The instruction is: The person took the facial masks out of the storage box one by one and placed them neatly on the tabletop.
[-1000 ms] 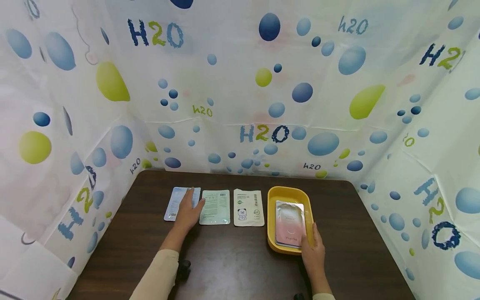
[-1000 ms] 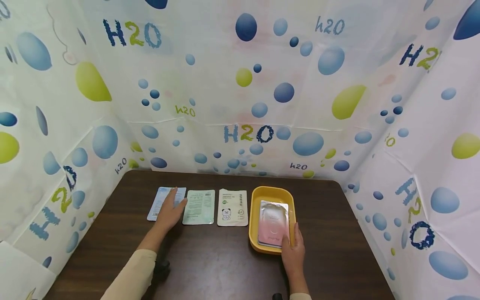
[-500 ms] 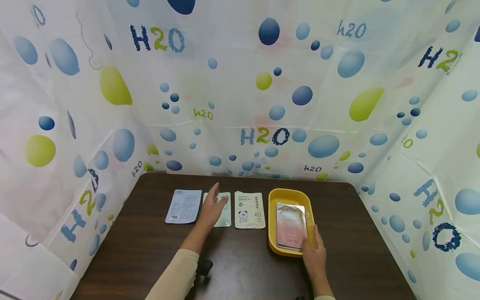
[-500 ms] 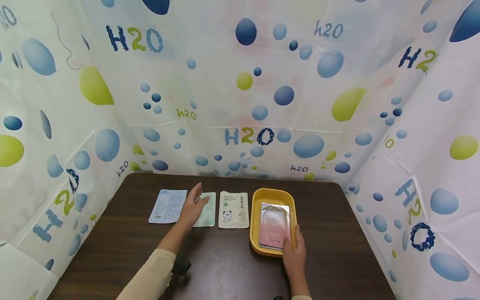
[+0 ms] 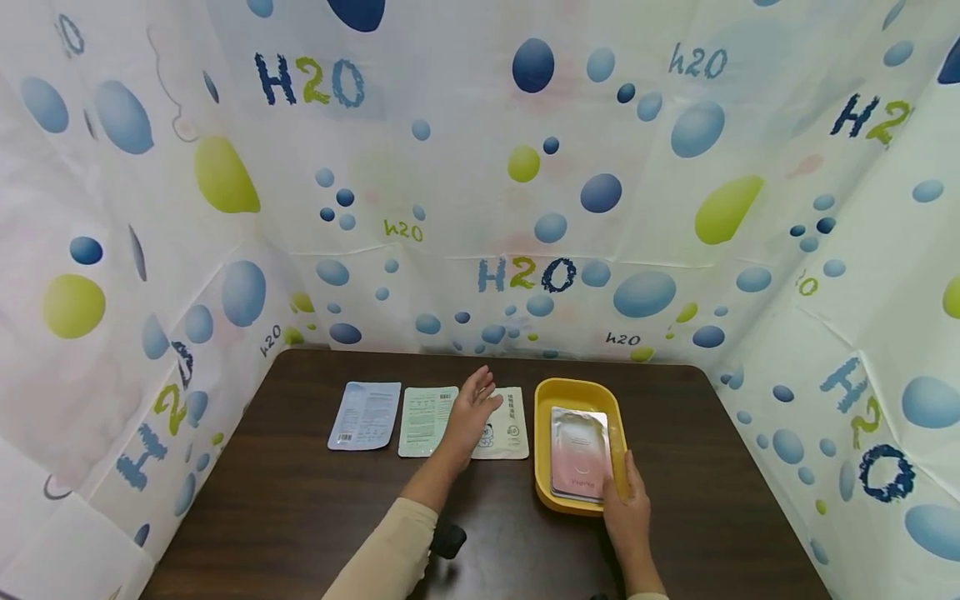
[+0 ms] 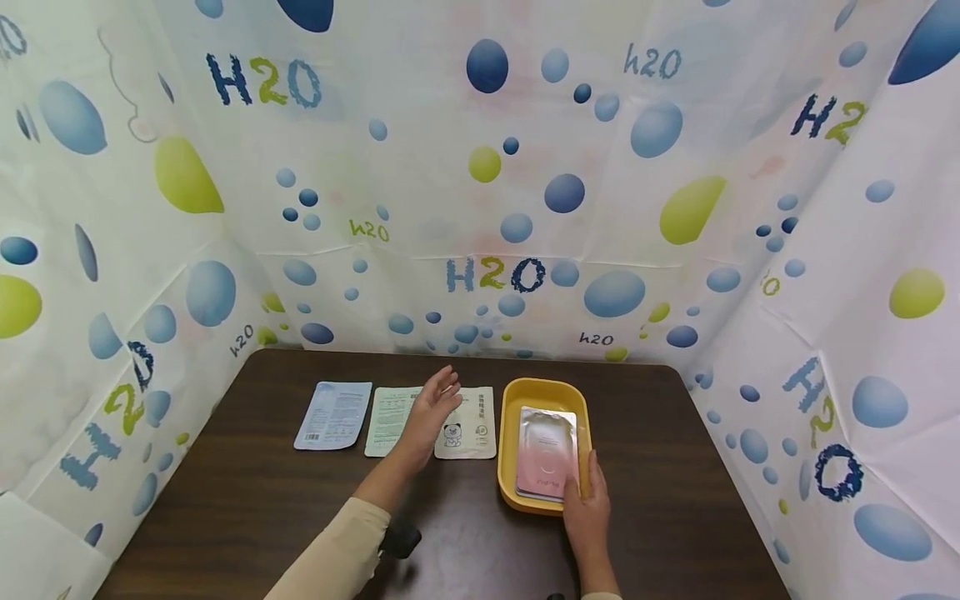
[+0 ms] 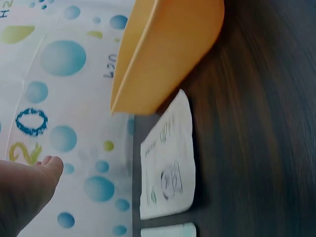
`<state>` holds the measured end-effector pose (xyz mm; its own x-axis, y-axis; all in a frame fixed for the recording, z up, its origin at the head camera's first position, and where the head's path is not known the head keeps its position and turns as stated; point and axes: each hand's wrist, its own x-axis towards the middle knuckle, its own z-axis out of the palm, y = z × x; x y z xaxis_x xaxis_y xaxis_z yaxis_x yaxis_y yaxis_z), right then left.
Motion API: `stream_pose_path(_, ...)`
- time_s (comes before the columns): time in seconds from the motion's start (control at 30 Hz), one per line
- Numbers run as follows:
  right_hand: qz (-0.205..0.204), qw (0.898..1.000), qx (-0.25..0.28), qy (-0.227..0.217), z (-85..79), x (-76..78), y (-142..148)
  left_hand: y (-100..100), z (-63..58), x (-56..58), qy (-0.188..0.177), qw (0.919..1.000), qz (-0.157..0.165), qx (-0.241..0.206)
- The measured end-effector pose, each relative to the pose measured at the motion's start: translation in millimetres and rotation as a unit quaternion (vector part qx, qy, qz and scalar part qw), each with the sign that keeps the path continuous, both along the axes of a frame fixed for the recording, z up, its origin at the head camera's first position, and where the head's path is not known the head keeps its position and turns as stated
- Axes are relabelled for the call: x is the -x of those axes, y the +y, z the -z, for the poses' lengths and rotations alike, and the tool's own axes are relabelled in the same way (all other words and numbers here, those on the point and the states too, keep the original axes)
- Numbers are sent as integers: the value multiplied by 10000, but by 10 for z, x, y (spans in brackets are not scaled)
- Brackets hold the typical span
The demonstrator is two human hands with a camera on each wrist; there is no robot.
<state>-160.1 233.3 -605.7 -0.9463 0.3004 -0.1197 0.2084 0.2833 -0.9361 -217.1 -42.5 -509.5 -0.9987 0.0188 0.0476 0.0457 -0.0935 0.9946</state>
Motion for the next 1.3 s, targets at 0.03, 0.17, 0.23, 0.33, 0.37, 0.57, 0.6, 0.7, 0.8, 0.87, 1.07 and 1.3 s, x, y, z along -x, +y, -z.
stream_pose_path(0.03, -5, 10000, 3, 5, -2, -4, 1, 41, -7, 3, -25, 10000, 57, -38)
stream_pose_path(0.17, -16, 10000, -26, 19, -20, -11, 3, 205, -10, 20, -138, 9995, 241, -157)
stream_pose_path(0.23, -4, 10000, -15, 34, -20, -15, 4, 279, 9, 25, -218, 9989, 330, -242)
stream_pose_path(0.33, 3, 10000, -6, 15, -10, -17, 1, 382, 47, 26, -292, 9979, 449, -377)
stream_pose_path(0.37, -2, 10000, 13, 16, -8, -18, -1, 416, 56, 24, -318, 9974, 477, -429)
stream_pose_path(0.57, 27, 9998, 88, 149, -6, -14, -4, 626, 122, 12, -410, 9938, 770, -686)
stream_pose_path(0.6, 29, 9998, 89, 186, -4, -11, -4, 656, 140, 7, -420, 9936, 807, -668)
stream_pose_path(0.7, 47, 9996, 50, 263, 4, -5, -6, 738, 214, -9, -535, 9930, 827, -645)
stream_pose_path(0.8, 59, 9994, -2, 335, 21, 1, -1, 811, 293, -33, -633, 9923, 855, -629)
stream_pose_path(0.87, 57, 9992, -18, 387, 34, 4, -2, 852, 330, -53, -713, 9912, 916, -628)
stream_pose_path(1.07, 47, 9988, -63, 478, 48, -3, -9, 962, 402, -135, -963, 9873, 1097, -629)
stream_pose_path(1.3, 7, 9985, 10, 542, 44, -12, -14, 1043, 467, -135, -1015, 9861, 1216, -505)
